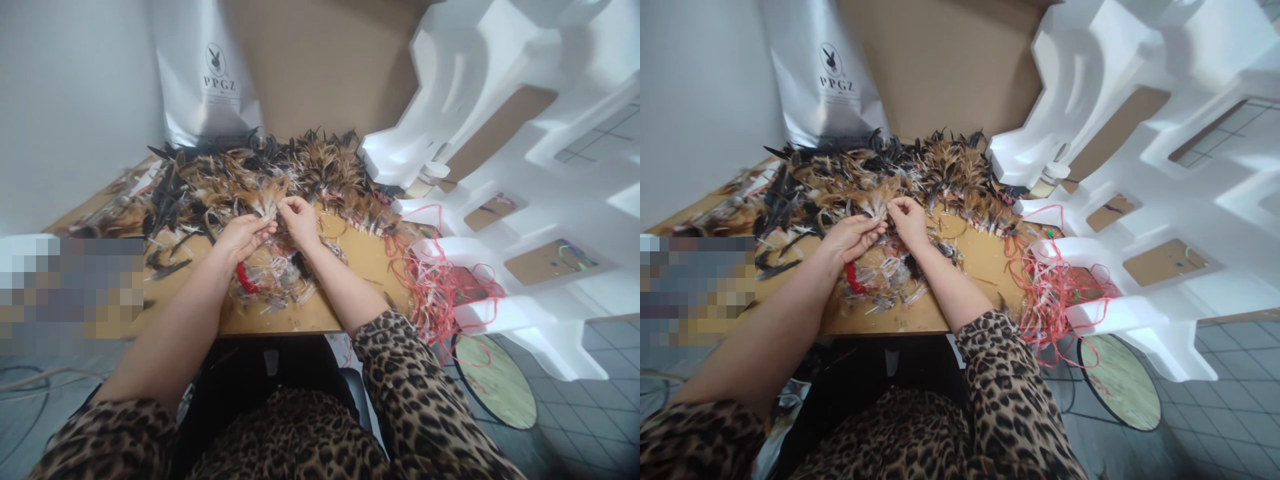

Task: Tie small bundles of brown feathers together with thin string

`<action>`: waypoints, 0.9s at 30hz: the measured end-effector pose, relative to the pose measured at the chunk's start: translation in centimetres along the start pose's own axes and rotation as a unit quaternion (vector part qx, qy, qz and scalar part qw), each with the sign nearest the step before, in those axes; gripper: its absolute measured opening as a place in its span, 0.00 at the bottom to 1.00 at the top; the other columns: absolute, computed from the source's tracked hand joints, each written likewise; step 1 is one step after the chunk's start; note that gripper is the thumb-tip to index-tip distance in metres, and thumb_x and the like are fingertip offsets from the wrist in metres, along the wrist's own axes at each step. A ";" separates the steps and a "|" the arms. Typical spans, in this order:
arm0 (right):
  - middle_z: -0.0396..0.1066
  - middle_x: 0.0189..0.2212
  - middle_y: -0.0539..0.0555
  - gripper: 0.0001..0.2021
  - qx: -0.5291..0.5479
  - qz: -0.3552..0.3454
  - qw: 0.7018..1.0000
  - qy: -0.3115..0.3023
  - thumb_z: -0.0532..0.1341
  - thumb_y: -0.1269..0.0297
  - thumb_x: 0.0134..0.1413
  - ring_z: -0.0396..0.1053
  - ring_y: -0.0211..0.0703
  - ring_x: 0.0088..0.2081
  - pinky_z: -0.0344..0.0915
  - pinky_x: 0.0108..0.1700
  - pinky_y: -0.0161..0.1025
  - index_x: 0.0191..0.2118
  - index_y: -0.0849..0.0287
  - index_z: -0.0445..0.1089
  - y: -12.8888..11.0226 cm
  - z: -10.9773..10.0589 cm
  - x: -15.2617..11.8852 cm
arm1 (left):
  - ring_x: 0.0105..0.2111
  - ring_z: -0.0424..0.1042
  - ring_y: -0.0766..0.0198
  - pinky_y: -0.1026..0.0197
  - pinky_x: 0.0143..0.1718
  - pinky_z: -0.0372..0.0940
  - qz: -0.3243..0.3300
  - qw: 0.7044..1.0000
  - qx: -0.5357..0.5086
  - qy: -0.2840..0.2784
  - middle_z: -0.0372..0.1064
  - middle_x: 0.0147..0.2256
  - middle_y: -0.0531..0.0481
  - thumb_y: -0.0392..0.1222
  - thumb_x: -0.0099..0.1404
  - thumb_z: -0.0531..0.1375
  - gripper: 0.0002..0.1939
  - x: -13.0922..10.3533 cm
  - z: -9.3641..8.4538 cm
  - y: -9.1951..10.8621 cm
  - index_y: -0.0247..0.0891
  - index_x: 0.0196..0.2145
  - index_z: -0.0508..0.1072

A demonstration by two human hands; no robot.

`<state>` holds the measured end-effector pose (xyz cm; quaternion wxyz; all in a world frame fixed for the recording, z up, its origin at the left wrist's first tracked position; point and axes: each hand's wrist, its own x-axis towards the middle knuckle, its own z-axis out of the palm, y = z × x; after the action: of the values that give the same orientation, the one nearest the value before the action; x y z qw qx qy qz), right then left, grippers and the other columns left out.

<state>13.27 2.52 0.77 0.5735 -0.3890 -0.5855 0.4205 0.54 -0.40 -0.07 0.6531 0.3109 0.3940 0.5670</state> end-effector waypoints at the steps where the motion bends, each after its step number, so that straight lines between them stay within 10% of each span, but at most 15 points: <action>1: 0.64 0.23 0.46 0.07 -0.010 0.003 1.000 0.001 0.58 0.62 0.46 0.60 0.29 0.25 0.59 0.31 0.29 0.29 0.60 0.64 0.0 0.0 0.0 | 0.19 0.69 0.73 0.75 0.20 0.63 0.000 1.000 0.003 0.002 0.71 0.23 0.44 0.28 0.54 0.61 0.05 0.0 0.0 0.0 0.28 0.22 0.70; 27: 0.63 0.18 0.44 0.13 0.068 0.105 0.991 -0.053 0.66 0.57 0.35 0.58 0.29 0.22 0.57 0.29 0.30 0.21 0.61 0.64 -0.2 0.4 -0.7 | 0.20 0.69 0.72 0.73 0.21 0.63 0.043 0.998 0.045 0.007 0.72 0.23 0.43 0.31 0.52 0.62 0.03 0.0 -0.1 0.1 0.28 0.23 0.71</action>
<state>12.87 1.78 0.77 0.5194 -0.3852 -0.5412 0.5375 0.39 -0.41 -0.07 0.6104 0.3528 0.4100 0.5786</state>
